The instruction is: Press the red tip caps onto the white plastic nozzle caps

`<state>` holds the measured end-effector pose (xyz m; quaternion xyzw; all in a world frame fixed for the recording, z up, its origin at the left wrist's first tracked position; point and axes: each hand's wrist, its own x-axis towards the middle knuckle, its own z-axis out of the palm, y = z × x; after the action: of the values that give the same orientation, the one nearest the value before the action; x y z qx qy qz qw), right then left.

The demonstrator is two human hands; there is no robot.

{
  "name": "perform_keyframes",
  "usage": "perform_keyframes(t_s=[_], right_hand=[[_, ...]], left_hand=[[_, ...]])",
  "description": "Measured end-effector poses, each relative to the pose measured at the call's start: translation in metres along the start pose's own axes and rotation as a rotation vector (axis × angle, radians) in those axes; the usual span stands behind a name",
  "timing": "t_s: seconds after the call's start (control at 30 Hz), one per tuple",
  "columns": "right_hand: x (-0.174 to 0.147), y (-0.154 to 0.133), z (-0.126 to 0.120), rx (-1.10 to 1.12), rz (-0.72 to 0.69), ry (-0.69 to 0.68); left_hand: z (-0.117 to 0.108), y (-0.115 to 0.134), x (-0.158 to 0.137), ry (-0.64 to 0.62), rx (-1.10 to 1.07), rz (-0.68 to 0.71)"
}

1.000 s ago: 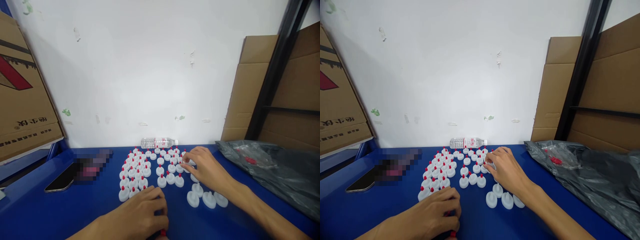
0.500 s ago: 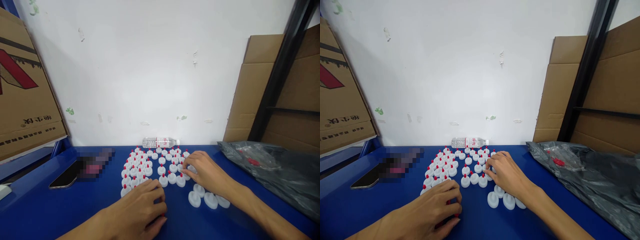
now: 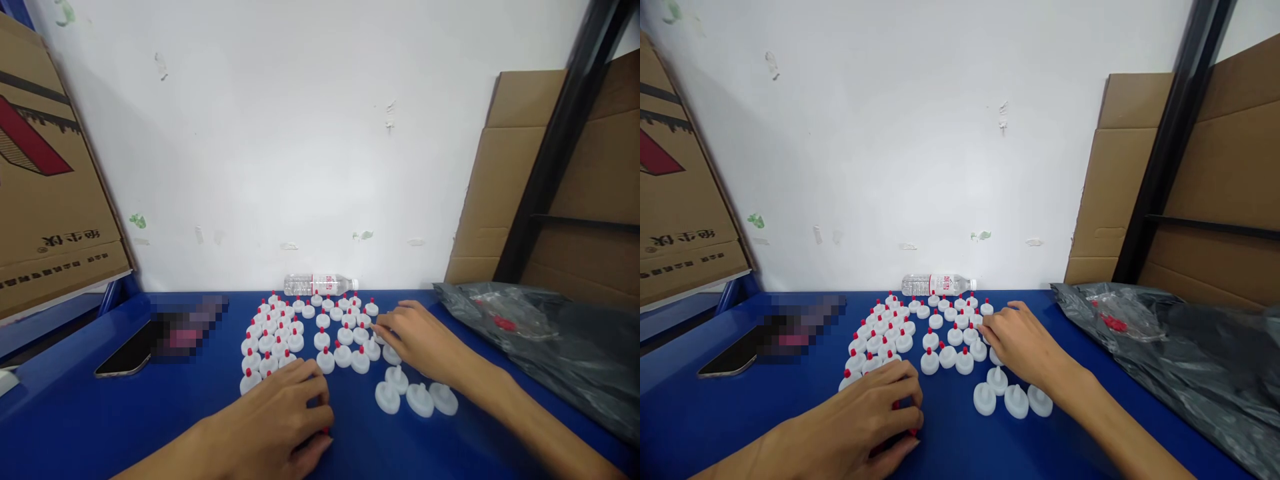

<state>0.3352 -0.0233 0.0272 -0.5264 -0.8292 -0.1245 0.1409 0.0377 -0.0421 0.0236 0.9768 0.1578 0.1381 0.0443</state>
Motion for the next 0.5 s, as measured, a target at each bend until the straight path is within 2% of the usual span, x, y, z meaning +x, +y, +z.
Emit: perform_keyframes(t_s=[0.13, 0.3, 0.5], right_hand=[[0.0, 0.001, 0.002, 0.002, -0.016, 0.009], [0.001, -0.006, -0.009, 0.082, -0.02, 0.059], [0.0, -0.022, -0.01, 0.192, -0.12, 0.021]], left_hand=[[-0.001, 0.0, 0.001, 0.005, 0.013, 0.01], [-0.001, -0.001, 0.002, -0.01, 0.049, -0.003], [-0.002, -0.002, 0.002, -0.019, 0.046, -0.017]])
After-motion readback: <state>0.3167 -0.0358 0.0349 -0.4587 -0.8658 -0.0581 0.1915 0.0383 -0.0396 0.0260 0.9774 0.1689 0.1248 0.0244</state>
